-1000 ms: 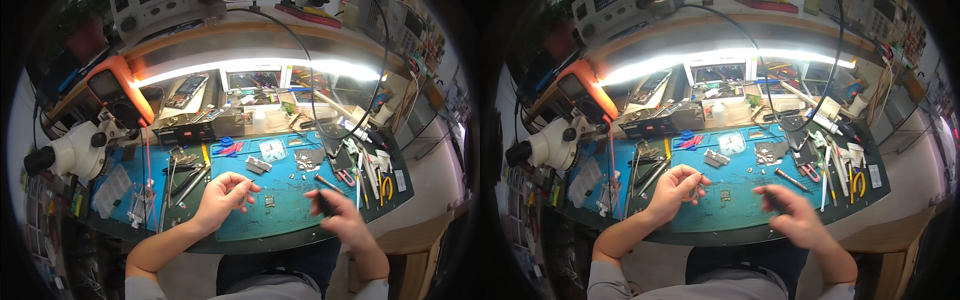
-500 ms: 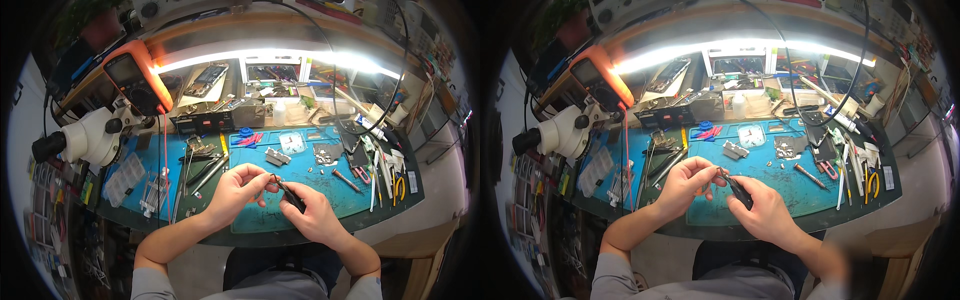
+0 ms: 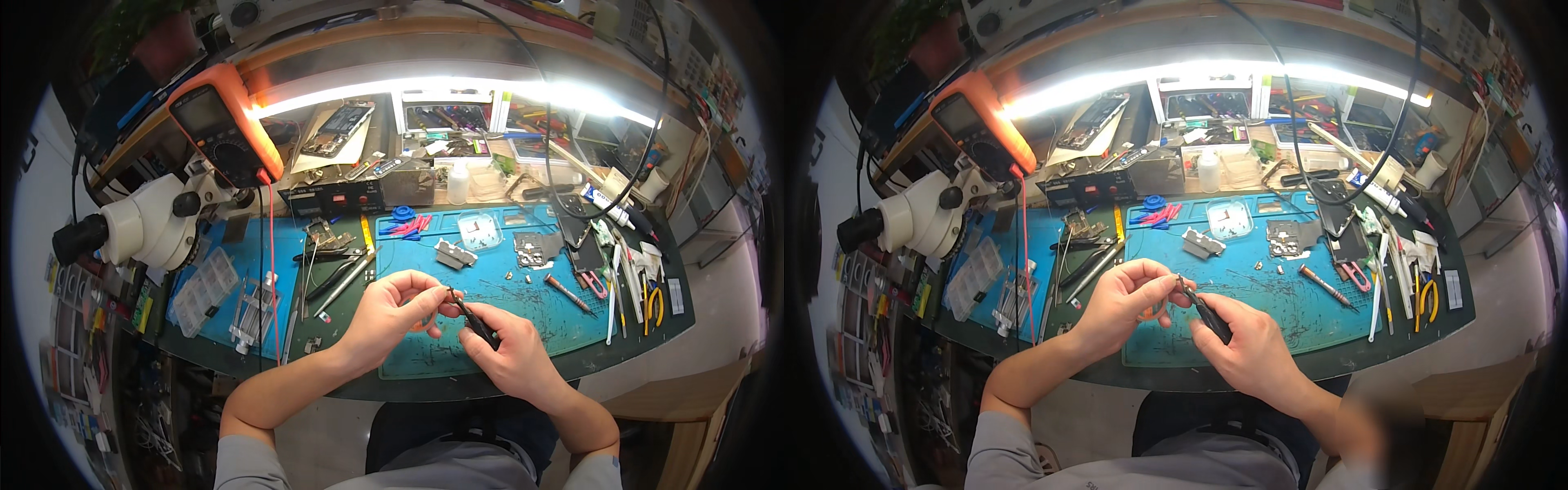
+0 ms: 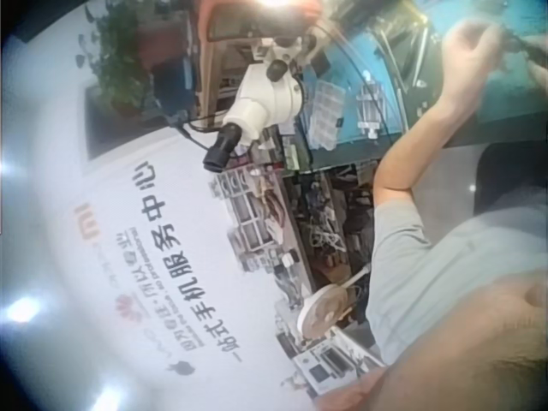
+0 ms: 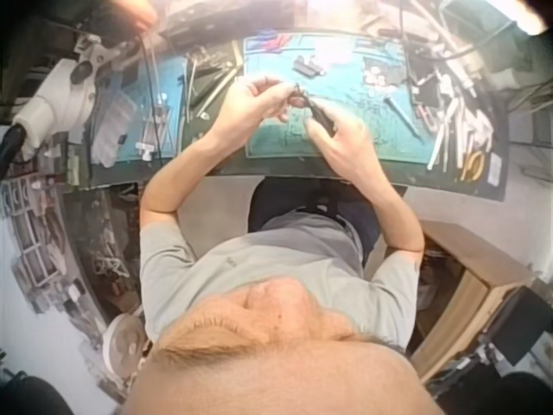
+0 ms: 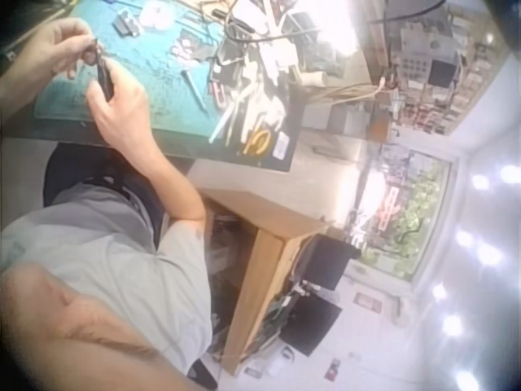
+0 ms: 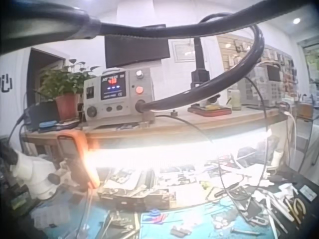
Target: The person uses a soldering iron and tweezers to solder a small electronic component on a workbench. They apply flux with a syringe, position the component, and solder its connections while seated at a cluttered electronics repair station.
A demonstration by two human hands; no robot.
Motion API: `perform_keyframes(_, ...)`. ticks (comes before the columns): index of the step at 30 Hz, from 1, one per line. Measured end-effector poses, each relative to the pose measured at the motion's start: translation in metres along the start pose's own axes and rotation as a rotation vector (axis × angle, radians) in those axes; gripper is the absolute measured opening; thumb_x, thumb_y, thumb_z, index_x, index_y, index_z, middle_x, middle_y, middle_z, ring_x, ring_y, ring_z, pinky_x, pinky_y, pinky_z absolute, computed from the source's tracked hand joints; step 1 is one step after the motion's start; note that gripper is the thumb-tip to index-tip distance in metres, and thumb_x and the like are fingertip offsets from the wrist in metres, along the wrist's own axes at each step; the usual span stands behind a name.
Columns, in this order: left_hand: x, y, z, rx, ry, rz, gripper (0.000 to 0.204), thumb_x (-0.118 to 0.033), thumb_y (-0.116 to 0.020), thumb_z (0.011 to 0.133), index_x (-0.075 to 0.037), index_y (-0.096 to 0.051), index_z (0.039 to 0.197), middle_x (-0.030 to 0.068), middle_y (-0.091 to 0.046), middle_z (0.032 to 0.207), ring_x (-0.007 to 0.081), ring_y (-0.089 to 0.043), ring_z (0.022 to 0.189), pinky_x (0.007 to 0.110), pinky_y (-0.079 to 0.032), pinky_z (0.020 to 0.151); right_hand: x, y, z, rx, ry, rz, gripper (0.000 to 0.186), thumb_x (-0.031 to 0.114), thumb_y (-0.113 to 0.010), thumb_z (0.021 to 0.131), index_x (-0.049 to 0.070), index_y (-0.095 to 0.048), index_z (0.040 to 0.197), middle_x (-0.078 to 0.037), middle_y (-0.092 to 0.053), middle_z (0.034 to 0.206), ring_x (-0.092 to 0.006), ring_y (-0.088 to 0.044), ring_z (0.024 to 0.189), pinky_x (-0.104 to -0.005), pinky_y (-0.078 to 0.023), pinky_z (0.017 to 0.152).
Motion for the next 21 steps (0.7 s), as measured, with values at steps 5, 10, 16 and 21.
perform_keyframes(5, 0.000, -0.003, -0.001, 0.010, -0.002, 0.027, 0.017, -0.016, -0.064, 0.109, 0.000, -0.066, 0.114, 0.0151, -0.075, 0.123, 0.0168, -0.074, 0.104, 0.027, -0.059, 0.072, -0.006, -0.001, -0.005, -0.024, -0.025, 0.021, 0.036, 0.020, -0.070, 0.098, 0.000, -0.070, 0.128, -0.017, -0.071, 0.091, -0.0268, -0.071, 0.079, -0.0370, -0.055, 0.072)
perform_keyframes(10, 0.004, -0.009, -0.004, 0.029, 0.025, 0.069, 0.015, -0.014, -0.064, 0.108, 0.001, -0.067, 0.110, 0.0169, -0.075, 0.122, 0.0164, -0.073, 0.103, 0.028, -0.059, 0.070, -0.009, 0.002, -0.018, -0.059, -0.086, 0.036, 0.032, 0.018, -0.071, 0.096, 0.001, -0.071, 0.123, -0.016, -0.071, 0.091, -0.0268, -0.071, 0.074, -0.0364, -0.055, 0.068)
perform_keyframes(16, 0.011, -0.049, -0.020, 0.301, 0.108, 0.144, 0.011, -0.009, -0.064, 0.107, 0.001, -0.067, 0.108, 0.0189, -0.075, 0.123, 0.0166, -0.075, 0.094, 0.027, -0.060, 0.068, -0.004, 0.009, -0.071, -0.269, 0.134, -0.141, 0.030, 0.014, -0.074, 0.090, 0.003, -0.072, 0.119, -0.015, -0.070, 0.088, -0.0309, -0.070, 0.072, -0.0387, -0.055, 0.066)
perform_keyframes(21, 0.025, -0.093, -0.044, 0.610, 0.049, 0.167, 0.016, -0.008, -0.063, 0.108, 0.003, -0.070, 0.118, 0.0110, -0.078, 0.114, 0.0118, -0.073, 0.090, 0.025, -0.060, 0.072, -0.020, 0.049, -0.146, -0.525, 0.205, -0.245, 0.032, 0.000, -0.073, 0.085, -0.001, -0.072, 0.117, -0.013, -0.069, 0.086, -0.0274, -0.069, 0.072, -0.0368, -0.055, 0.065)
Point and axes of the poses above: each hand's wrist, its own z-axis towards the middle knuckle, its own y-axis out of the back of the hand, x = y × z, the point moved 10 cm from there along z, towards the middle knuckle
